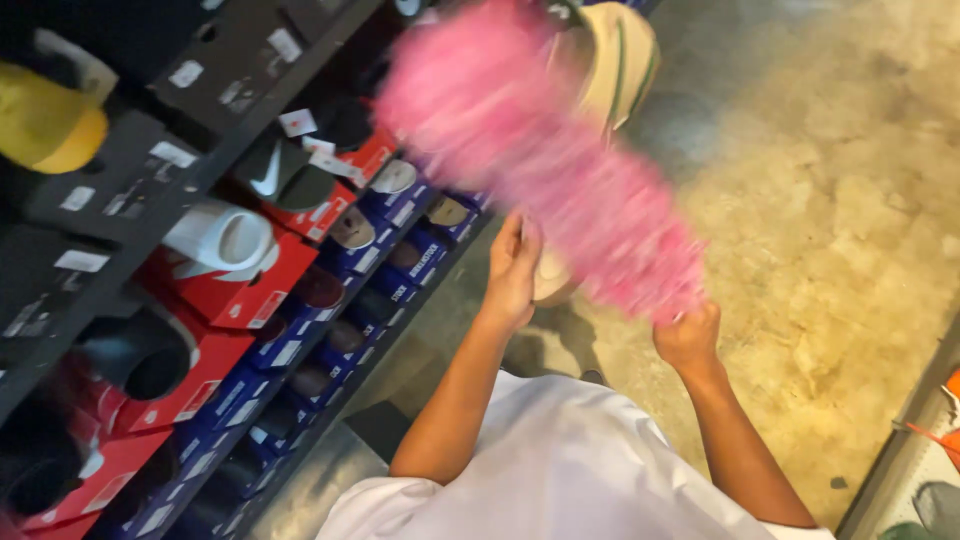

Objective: Cleaning and dusting various shoes on retail display shelves using a pink duster.

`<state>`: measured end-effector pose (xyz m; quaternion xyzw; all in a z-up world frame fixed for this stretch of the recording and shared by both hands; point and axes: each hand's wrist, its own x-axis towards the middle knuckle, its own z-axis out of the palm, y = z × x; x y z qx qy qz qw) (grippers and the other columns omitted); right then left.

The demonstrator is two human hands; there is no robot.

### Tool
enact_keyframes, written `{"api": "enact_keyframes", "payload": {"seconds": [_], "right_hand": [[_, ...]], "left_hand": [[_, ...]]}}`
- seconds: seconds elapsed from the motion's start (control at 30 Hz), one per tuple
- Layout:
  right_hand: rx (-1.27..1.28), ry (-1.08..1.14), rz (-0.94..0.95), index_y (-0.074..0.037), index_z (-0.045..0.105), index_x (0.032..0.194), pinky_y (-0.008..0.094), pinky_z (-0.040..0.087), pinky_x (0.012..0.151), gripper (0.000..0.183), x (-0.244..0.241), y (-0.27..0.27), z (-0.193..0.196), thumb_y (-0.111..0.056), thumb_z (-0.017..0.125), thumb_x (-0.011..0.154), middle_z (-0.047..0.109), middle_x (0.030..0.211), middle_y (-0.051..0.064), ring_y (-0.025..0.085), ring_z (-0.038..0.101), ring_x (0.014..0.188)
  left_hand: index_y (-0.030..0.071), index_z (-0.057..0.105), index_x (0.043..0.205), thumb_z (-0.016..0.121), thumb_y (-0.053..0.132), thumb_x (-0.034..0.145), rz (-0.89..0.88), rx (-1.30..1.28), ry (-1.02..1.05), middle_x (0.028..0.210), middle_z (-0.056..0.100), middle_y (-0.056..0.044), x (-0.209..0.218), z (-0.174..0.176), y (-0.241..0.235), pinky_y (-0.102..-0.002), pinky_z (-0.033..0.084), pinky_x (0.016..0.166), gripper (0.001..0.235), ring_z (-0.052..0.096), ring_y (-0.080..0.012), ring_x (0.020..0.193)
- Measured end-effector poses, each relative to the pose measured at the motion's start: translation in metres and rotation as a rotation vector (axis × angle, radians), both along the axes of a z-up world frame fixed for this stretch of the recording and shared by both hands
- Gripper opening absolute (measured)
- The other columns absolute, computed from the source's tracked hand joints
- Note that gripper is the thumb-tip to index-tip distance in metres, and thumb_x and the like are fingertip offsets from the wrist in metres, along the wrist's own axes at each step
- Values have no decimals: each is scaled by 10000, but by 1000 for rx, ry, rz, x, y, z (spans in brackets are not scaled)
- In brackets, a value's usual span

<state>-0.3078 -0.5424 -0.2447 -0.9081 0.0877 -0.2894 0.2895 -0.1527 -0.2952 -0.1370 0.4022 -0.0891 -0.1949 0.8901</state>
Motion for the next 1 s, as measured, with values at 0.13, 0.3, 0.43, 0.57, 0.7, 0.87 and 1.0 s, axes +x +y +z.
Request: {"api": "enact_keyframes", "payload": {"seconds": [0.13, 0.3, 0.43, 0.57, 0.7, 0.87, 1.0], "right_hand": [[250, 176, -276, 0, 696, 922, 450, 493, 631, 181, -26, -16, 42, -142, 635, 1017, 638, 719, 239, 345, 678, 636], [-235, -324, 115, 44, 639, 938, 559, 503, 794, 149, -60, -10, 150, -9, 515, 873, 652, 905, 337, 484, 654, 854], [-30, 94, -84, -17, 673, 851, 455, 459, 628, 98, -118, -63, 49, -103, 648, 812, 618, 717, 223, 413, 601, 676], [243, 92, -275, 6, 613, 865, 419, 415, 585, 109, -152, -78, 41, -64, 648, 941, 554, 669, 186, 329, 552, 574], [161, 12, -145, -35, 695, 955, 400, 427, 562, 207, -182, -79, 58, -35, 577, 785, 565, 670, 171, 323, 549, 568], [98, -20, -86, -33, 678, 1010, 393, 474, 587, 200, -180, -85, 87, -66, 598, 830, 640, 791, 177, 327, 618, 638], [115, 69, -312, -47, 637, 839, 430, 449, 590, 142, -186, -99, 39, -122, 651, 959, 593, 690, 177, 342, 601, 605]], "left_hand": [[9, 421, 1557, 528, 340, 1092, -63, -44, 67, 1428, 600, -120, -32, 28, -33, -370, 485, 1089, 581, 599, -218, 1274], [40, 433, 1519, 629, 286, 1014, -85, -31, 23, 1432, 589, -106, -56, 17, -72, -388, 477, 1110, 595, 574, -230, 1311], [22, 470, 1469, 743, 105, 908, -128, 2, -6, 1360, 607, -134, -76, -27, -100, -440, 477, 1104, 629, 585, -272, 1260], [28, 490, 1452, 699, 22, 872, -224, -185, 215, 1352, 624, -129, -84, -37, -132, -454, 480, 1108, 616, 600, -287, 1266], [119, 473, 1439, 613, -12, 846, -240, -257, 344, 1341, 627, -79, -84, -70, -156, -469, 495, 1083, 624, 605, -275, 1253], [142, 450, 1484, 627, 64, 902, -305, -176, 245, 1296, 610, -85, -76, -132, -173, -489, 531, 1009, 613, 603, -291, 1192], [61, 459, 1523, 572, 357, 1018, -381, -121, 210, 1303, 608, -140, -75, -67, -181, -471, 538, 981, 596, 602, -315, 1174]]}}
